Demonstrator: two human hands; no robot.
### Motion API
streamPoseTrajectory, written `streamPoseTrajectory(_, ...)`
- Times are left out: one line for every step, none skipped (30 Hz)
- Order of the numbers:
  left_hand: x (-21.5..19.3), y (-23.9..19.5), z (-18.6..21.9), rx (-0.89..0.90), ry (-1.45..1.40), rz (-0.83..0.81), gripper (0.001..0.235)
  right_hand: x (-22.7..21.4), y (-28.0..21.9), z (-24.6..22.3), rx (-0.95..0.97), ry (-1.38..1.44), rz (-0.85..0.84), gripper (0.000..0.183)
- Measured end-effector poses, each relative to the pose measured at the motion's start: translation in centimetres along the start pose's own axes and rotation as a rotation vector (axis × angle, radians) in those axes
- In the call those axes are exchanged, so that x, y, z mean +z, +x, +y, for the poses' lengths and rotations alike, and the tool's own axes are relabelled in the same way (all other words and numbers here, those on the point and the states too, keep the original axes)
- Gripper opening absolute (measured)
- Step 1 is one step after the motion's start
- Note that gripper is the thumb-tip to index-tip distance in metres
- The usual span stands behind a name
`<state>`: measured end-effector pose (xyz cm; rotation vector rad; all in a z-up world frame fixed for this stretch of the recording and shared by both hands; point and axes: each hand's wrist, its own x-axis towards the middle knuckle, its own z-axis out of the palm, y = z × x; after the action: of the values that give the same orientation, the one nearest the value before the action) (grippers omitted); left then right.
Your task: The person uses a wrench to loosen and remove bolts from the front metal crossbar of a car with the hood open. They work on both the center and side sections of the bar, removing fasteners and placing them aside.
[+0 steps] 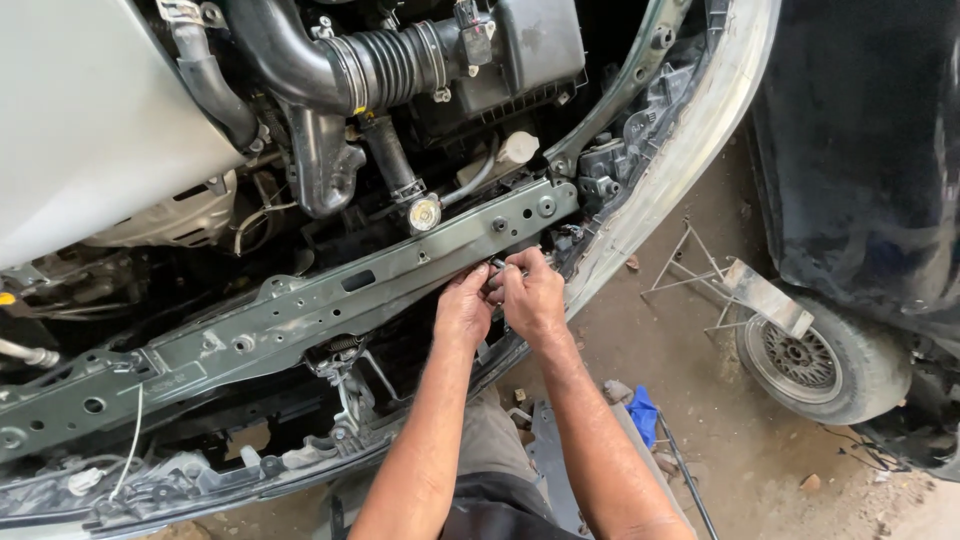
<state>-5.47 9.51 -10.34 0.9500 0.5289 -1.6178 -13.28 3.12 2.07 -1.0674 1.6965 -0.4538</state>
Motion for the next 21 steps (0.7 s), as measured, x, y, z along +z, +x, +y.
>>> streamPoseTrajectory(-0.5,0.4,-0.4,0.006,-0.018,-0.001,0.015,0.2,-0.1,0.0,-0.078,-0.104,0.016,0.015)
streamPoseTrajectory(-0.8,0.7,-0.7,0.005,-0.025,0.000,0.015,0.4,-0.1,0.2,-0.078,-0.111,0.014,0.015)
streamPoseTrajectory(-1.2,1.0,-1.0,0.013,-0.038,-0.019,0.014,0.6,-0.1,0.5,-0.267,-0.244,0.077,0.013)
streamPoseTrajectory(-1.5,1.3,-1.3,0.021,-0.048,-0.041,0.014,0.9,-0.1,0.8,-0.459,-0.377,0.139,0.011)
streamPoseTrajectory(-1.5,1.3,-1.5,0.020,-0.054,-0.041,0.014,0.8,-0.4,0.6,-0.459,-0.382,0.138,0.011)
streamPoseTrajectory(-1.4,1.4,-1.5,0.041,-0.090,-0.017,0.015,0.8,-0.4,0.4,-0.514,-0.377,0.120,0.011)
streamPoseTrajectory(-1.2,1.5,-1.6,0.062,-0.127,0.007,0.016,0.7,-0.4,0.1,-0.569,-0.373,0.102,0.010)
streamPoseTrajectory(-1.2,1.4,-1.5,0.064,-0.133,0.011,0.016,0.4,-0.3,-0.1,-0.570,-0.376,0.095,0.010)
streamPoseTrajectory(-1.1,1.2,-1.4,0.022,-0.139,-0.006,0.012,0.0,-0.2,-0.2,-0.309,-0.217,0.023,0.012)
streamPoseTrajectory(-0.9,1.3,-1.1,-0.018,-0.141,-0.028,0.009,-0.3,0.2,-0.5,-0.050,-0.055,-0.047,0.014)
streamPoseTrajectory(-0.6,1.2,-0.8,-0.014,-0.145,-0.029,0.009,-0.4,0.4,-0.5,-0.053,-0.057,-0.051,0.014)
streamPoseTrajectory(-0.4,0.9,-0.7,-0.065,-0.152,0.010,0.009,-0.5,0.4,-0.3,-0.037,-0.019,-0.055,0.014)
streamPoseTrajectory(-0.3,0.5,-0.6,-0.117,-0.159,0.049,0.009,-0.7,0.3,-0.2,-0.021,0.018,-0.058,0.015)
streamPoseTrajectory(-0.6,0.5,-0.6,-0.115,-0.157,0.052,0.009,-0.7,0.1,-1.1,-0.019,0.022,-0.060,0.015)
streamPoseTrajectory(-1.0,0.5,-0.6,-0.079,-0.157,-0.025,0.007,-0.7,-0.2,-2.0,0.011,-0.043,-0.079,0.016)
streamPoseTrajectory(-1.1,0.5,-0.7,-0.043,-0.159,-0.107,0.005,-0.8,-0.4,-3.0,0.036,-0.110,-0.095,0.017)
streamPoseTrajectory(-0.5,0.0,-0.2,-0.042,-0.158,-0.108,0.005,-0.9,-0.3,-2.7,0.035,-0.109,-0.095,0.017)
streamPoseTrajectory(0.3,-0.4,0.1,-0.047,-0.153,-0.047,0.007,-1.2,0.0,-2.6,-0.073,-0.273,-0.103,0.020)
streamPoseTrajectory(1.2,-0.9,0.4,-0.052,-0.149,0.014,0.011,-1.4,0.2,-2.5,-0.181,-0.438,-0.110,0.024)
streamPoseTrajectory(0.6,-0.3,-0.2,-0.046,-0.160,0.008,0.011,-1.3,0.2,-3.2,-0.191,-0.447,-0.113,0.024)
streamPoseTrajectory(0.1,0.3,-0.8,-0.039,-0.159,0.030,0.011,-1.1,0.2,-3.9,-0.153,-0.520,-0.145,0.025)
